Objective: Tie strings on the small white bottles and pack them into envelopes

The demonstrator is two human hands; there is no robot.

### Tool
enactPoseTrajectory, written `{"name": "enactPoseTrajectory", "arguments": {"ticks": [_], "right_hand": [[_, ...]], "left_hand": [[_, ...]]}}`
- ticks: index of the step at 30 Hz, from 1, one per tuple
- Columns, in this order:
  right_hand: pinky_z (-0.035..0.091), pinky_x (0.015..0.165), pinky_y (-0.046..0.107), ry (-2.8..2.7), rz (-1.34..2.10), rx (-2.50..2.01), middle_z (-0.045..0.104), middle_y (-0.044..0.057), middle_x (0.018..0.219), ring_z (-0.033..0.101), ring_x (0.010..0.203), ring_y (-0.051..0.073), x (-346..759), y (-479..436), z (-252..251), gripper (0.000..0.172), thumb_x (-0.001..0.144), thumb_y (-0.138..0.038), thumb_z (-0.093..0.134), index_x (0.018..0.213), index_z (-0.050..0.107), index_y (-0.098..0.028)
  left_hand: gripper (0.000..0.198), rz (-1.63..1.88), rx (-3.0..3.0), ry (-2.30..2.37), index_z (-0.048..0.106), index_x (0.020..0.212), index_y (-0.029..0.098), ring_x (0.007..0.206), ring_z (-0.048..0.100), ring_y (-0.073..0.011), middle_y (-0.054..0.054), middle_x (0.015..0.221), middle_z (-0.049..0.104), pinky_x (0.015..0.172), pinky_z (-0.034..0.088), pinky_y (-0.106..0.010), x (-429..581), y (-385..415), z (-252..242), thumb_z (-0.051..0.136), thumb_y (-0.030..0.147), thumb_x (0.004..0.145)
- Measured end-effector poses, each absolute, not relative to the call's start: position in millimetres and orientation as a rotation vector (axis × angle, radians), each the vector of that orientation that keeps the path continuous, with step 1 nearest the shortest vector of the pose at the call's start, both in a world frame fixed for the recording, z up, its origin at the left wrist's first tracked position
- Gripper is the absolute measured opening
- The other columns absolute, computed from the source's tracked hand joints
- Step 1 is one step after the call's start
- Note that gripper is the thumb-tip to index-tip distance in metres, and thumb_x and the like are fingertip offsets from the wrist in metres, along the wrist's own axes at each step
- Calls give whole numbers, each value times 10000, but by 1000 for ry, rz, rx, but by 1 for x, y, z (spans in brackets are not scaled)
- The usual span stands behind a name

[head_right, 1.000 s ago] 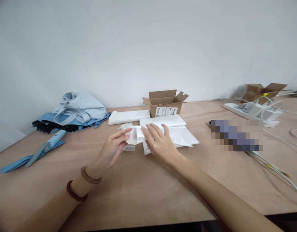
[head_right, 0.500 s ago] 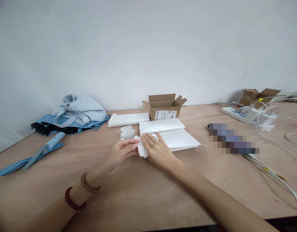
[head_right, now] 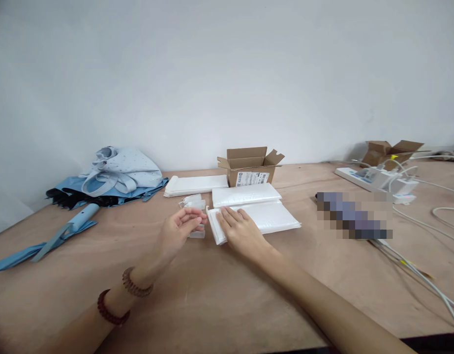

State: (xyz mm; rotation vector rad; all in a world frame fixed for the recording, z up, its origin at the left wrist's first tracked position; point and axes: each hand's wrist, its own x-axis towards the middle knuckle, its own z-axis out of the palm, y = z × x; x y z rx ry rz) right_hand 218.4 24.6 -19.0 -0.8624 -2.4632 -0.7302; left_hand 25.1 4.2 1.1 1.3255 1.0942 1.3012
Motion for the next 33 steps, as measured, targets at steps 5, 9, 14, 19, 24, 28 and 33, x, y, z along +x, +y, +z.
{"name": "enactPoseTrajectory", "arguments": {"ticks": [5,9,14,19,24,28,33], "right_hand": [[475,787,349,-2429,-735,-809,670,156,1103,612,1018,238,217,23,-16,321,820,-70,471,1101,626,-80],[463,750,320,-2397,-812,-791,699,131,990,635,913,206,224,25,-10,305,827,-17,423,1009,654,-96],[416,786,335,-2306,-850,-875,704,102,899,625,878,211,239,27,7,224,862,-91,480,1024,632,-119],[358,881,382,-2065,-855,-1026,643,158,1114,556,1059,258,251,31,20,375,913,-326,501,1223,510,-115],[323,906,442,-2147,-773,-1192,623,151,1154,508,1112,292,259,43,10,329,915,-359,489,1147,553,-135],[313,896,457,-2282,-624,-1284,656,122,1087,531,1065,279,255,46,1,262,929,-354,468,1042,599,-159],[340,877,434,-2385,-438,-1298,677,111,1004,562,1025,253,249,40,5,279,949,-350,423,949,622,-153]], "left_hand": [[187,1264,1895,1142,643,950,207,1072,579,-222,-72,1138,642,858,498,-342,31,-6,-5,514,176,818],[292,1195,2222,1112,630,1067,219,1104,560,-230,-78,1191,624,947,431,-373,38,-6,-12,482,134,831],[209,1127,2287,1192,644,957,182,878,615,-220,-85,960,682,786,454,-339,53,2,-5,451,205,880],[190,1186,1734,1241,591,774,144,570,581,-143,-28,696,619,584,450,-274,66,12,0,491,276,866],[85,1046,1167,1096,599,758,99,531,556,-98,-46,710,611,538,469,-231,68,19,-5,557,155,806],[64,965,1070,1114,604,718,72,547,565,-87,-69,702,623,544,484,-202,65,21,0,574,73,775],[181,883,1095,1195,592,955,42,488,567,-100,-54,621,632,473,490,-205,64,22,9,578,69,777]]}}
